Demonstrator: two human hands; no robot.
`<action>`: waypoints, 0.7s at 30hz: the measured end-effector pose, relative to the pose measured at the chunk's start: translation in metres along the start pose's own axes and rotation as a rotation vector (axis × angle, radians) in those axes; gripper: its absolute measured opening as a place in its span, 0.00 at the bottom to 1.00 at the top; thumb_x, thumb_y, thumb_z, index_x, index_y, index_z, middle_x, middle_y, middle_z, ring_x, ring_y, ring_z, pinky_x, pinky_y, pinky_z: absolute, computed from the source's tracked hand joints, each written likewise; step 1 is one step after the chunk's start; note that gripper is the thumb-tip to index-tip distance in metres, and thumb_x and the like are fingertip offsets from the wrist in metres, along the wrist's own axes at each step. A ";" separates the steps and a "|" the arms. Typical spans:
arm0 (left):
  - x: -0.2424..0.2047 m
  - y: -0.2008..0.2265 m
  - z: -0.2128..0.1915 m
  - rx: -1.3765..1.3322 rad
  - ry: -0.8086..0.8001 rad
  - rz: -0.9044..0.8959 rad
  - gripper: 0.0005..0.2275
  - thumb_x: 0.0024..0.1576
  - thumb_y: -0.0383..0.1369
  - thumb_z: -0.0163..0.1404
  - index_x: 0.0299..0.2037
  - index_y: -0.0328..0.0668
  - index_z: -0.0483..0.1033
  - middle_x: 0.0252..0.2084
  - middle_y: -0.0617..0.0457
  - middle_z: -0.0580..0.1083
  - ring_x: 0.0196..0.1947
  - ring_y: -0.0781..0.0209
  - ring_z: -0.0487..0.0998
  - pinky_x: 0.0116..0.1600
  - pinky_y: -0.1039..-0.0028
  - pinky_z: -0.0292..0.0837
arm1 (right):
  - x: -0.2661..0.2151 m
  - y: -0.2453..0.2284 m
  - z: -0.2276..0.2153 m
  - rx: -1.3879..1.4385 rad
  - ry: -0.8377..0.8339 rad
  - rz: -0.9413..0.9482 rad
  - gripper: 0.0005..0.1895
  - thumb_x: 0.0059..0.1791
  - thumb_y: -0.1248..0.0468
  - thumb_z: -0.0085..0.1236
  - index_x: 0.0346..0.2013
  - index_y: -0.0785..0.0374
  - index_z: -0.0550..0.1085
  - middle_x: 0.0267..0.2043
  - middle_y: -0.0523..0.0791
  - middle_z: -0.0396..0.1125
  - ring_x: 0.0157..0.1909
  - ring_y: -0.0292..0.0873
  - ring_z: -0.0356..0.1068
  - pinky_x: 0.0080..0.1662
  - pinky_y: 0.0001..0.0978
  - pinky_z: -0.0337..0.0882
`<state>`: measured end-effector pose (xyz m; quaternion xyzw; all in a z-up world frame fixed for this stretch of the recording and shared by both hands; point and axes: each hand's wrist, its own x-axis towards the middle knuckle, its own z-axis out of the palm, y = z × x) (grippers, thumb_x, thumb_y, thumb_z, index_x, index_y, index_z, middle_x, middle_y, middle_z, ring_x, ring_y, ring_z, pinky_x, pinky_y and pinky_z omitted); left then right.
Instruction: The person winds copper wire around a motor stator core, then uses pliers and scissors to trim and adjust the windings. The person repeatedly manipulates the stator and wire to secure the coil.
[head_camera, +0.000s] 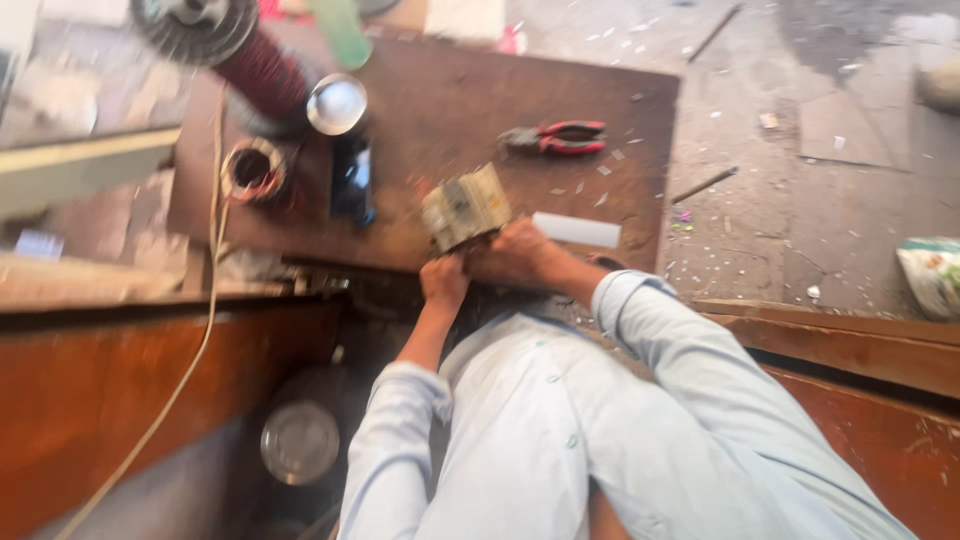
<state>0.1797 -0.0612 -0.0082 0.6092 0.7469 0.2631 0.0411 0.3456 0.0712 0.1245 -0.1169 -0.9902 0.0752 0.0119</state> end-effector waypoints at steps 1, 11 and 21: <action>-0.001 -0.002 -0.002 0.004 0.003 0.005 0.14 0.43 0.30 0.62 0.41 0.48 0.82 0.27 0.48 0.78 0.28 0.46 0.79 0.35 0.57 0.75 | 0.001 -0.002 -0.007 -0.013 0.027 -0.049 0.12 0.45 0.55 0.61 0.22 0.59 0.79 0.21 0.50 0.72 0.22 0.48 0.75 0.24 0.42 0.73; 0.023 0.023 -0.013 0.129 0.244 0.062 0.07 0.53 0.42 0.62 0.39 0.57 0.87 0.17 0.49 0.73 0.16 0.50 0.75 0.24 0.63 0.69 | 0.005 0.020 0.025 -0.129 0.134 -0.016 0.08 0.38 0.63 0.59 0.13 0.55 0.75 0.18 0.45 0.69 0.22 0.43 0.73 0.26 0.36 0.69; -0.003 0.018 -0.007 0.086 0.081 0.052 0.07 0.37 0.34 0.61 0.25 0.48 0.78 0.21 0.50 0.75 0.23 0.49 0.76 0.31 0.58 0.71 | -0.005 0.003 0.031 -0.021 0.352 -0.023 0.15 0.48 0.54 0.63 0.25 0.60 0.73 0.22 0.47 0.68 0.23 0.46 0.68 0.28 0.42 0.66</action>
